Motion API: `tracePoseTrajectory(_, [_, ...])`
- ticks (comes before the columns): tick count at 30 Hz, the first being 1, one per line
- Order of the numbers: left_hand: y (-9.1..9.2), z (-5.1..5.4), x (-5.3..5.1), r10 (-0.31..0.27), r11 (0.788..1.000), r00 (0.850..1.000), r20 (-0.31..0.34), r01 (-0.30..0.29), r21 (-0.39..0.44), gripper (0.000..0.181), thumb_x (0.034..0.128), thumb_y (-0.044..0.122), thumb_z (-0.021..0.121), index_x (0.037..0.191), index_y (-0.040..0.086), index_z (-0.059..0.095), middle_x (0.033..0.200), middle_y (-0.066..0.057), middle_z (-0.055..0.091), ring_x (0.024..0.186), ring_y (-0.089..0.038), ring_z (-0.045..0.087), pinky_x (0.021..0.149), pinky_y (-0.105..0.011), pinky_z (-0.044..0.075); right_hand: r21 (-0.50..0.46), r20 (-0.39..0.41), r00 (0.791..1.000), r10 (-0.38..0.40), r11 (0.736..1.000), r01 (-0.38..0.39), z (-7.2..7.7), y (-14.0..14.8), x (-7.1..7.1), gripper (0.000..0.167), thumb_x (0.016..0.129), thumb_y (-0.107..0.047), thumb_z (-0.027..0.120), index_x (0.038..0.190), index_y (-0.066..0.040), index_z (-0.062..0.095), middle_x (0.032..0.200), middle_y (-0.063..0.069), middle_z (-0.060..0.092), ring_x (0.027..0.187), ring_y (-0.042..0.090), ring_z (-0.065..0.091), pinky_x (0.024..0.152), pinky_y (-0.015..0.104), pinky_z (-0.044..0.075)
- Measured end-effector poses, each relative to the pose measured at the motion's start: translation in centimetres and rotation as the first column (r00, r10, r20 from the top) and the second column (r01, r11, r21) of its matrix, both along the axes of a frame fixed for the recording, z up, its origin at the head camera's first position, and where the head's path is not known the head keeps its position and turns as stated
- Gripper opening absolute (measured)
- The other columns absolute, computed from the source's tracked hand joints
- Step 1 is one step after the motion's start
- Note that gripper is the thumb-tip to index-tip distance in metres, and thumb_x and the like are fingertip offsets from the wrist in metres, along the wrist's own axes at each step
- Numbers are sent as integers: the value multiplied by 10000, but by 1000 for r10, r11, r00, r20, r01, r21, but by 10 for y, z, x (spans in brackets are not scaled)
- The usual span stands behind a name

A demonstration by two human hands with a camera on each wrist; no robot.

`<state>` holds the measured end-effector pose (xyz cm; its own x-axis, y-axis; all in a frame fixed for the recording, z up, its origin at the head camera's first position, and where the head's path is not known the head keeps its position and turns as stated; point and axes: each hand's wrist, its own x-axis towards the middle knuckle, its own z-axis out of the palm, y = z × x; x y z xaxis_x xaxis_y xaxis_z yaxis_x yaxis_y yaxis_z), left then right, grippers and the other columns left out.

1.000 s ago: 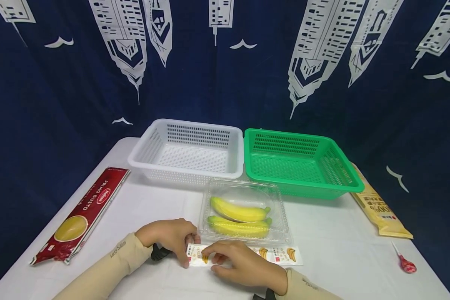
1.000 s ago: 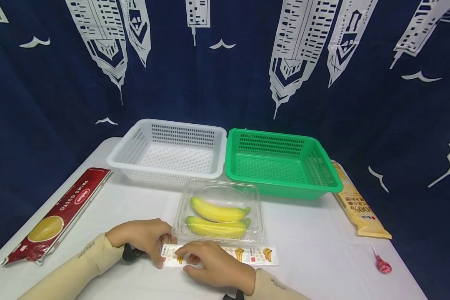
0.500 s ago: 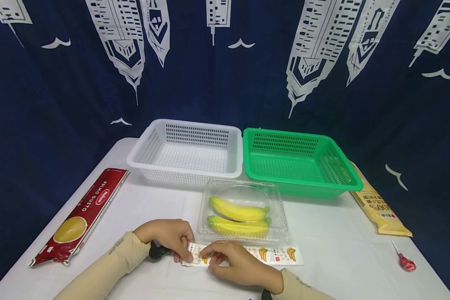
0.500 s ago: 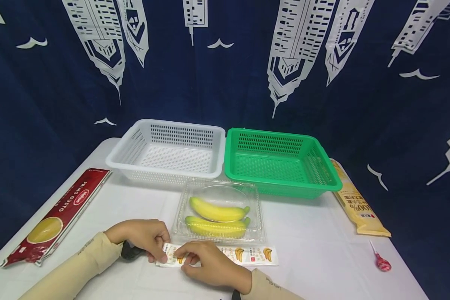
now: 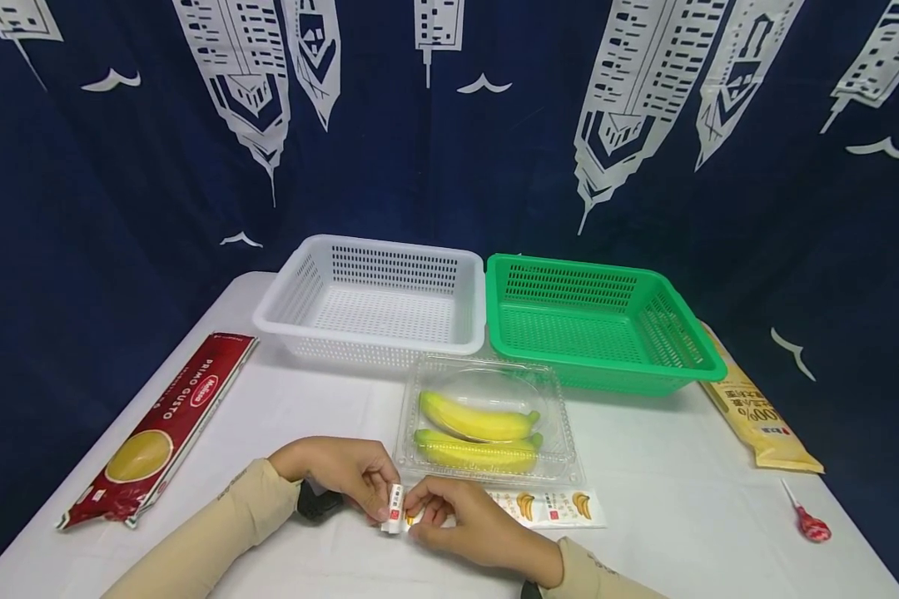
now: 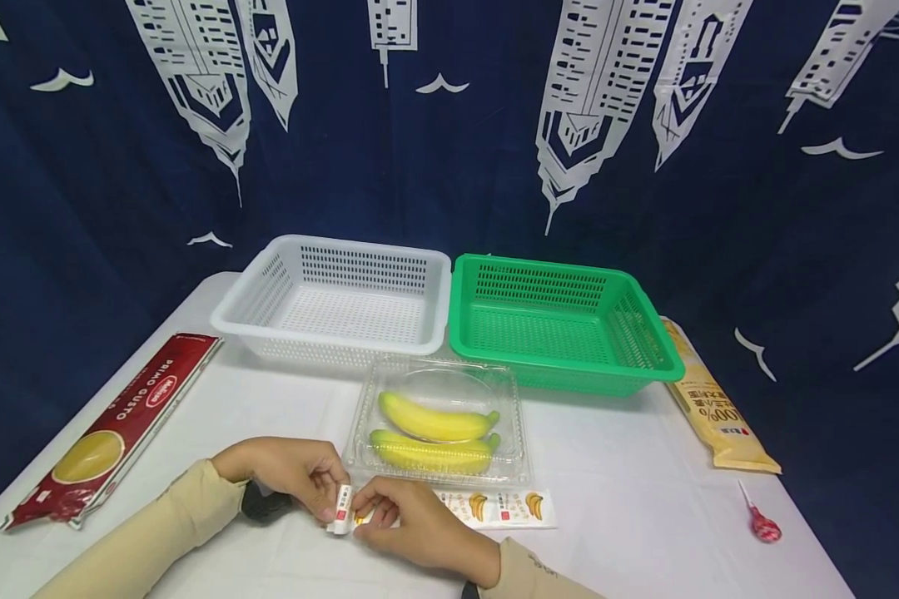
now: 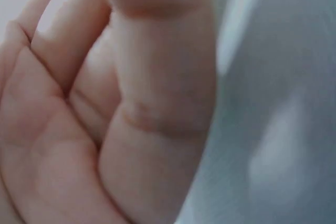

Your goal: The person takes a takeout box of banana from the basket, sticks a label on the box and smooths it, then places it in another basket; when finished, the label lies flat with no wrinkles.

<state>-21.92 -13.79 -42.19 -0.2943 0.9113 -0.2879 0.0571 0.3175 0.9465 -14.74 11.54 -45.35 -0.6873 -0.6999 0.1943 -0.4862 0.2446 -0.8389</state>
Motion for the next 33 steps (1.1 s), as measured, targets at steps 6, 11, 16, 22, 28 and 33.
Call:
tracePoseTrajectory(6, [4,0,2,-7,1000,1000,15,7,-9,128,960,-147,694,1036,-242,658,795,-97,757,686,43,589,589,-126,393,-5,6,1000,-18,1000,18,-2,-3,-1,176,959,-128,838,1038,-43,705,951,36,719,829,-52,588,738,207,582])
tracePoseTrajectory(11, [7,-2,4,-22,1000,1000,0,22,22,134,962,-145,682,1047,-244,654,821,-292,732,722,21,637,623,-126,439,10,7,999,-46,999,46,-2,-5,-2,262,910,-195,899,962,-76,671,860,-42,663,783,-47,577,715,200,567])
tracePoseTrajectory(16, [7,-3,5,-26,999,1000,6,26,43,131,961,-150,676,1047,-245,652,815,-323,714,720,6,645,633,-128,457,27,-2,998,-63,998,63,-1,-6,-1,263,914,-211,893,939,-97,657,842,-97,631,761,-53,561,703,192,553])
tracePoseTrajectory(22, [3,-4,3,-3,999,1000,26,2,36,86,951,-165,681,1016,-221,671,793,-237,733,715,5,642,627,-126,456,24,-52,997,-52,998,54,0,-4,1,194,968,-127,813,892,-83,641,819,-98,616,770,-62,545,688,198,553])
tracePoseTrajectory(28, [-3,-4,-2,23,1000,998,62,-22,-7,122,941,-161,674,1031,-239,647,777,73,721,711,18,629,633,-127,445,33,-47,998,-41,999,42,4,-1,4,172,960,-39,778,860,-82,645,814,-119,604,765,-72,534,677,191,550])
tracePoseTrajectory(33, [-8,-1,-6,17,999,999,51,-15,-37,78,925,-156,678,980,-203,651,737,94,701,669,38,566,597,-124,380,40,-86,995,-42,998,46,7,1,8,192,939,3,774,853,-84,626,822,-115,607,784,-79,562,699,194,574])
